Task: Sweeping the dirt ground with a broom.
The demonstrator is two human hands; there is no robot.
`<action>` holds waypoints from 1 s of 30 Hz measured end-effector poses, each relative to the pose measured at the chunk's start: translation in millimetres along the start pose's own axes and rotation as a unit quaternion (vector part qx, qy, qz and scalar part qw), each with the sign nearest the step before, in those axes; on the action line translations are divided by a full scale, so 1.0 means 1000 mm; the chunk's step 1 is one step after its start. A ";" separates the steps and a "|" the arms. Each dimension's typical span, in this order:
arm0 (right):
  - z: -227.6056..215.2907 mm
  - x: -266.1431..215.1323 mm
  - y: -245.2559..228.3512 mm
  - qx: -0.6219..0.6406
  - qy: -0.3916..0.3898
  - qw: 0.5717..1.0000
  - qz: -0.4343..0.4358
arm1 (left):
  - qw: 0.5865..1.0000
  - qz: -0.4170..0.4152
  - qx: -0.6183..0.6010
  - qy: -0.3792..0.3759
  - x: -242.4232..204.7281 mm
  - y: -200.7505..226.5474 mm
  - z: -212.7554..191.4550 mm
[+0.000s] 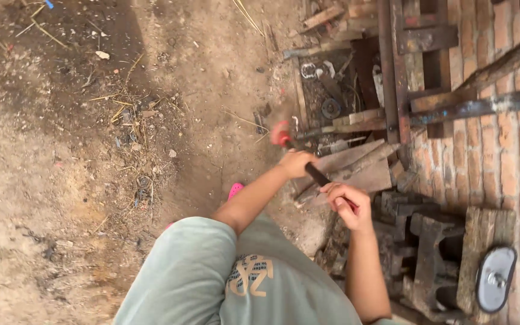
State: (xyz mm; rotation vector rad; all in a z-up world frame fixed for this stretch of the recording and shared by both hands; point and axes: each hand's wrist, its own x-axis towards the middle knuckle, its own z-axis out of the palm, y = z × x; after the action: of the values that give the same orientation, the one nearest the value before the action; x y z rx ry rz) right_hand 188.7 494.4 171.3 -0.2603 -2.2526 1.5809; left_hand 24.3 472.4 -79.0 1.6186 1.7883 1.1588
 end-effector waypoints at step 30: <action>0.092 0.156 -0.056 0.502 -0.201 0.805 -0.242 | 0.938 -0.244 0.072 0.233 -0.192 0.126 -0.186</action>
State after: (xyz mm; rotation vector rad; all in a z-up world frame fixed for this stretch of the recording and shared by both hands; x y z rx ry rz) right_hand 12.8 451.2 226.7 0.9262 -1.1987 2.3473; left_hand -13.6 230.5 86.4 0.9077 2.4420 1.2512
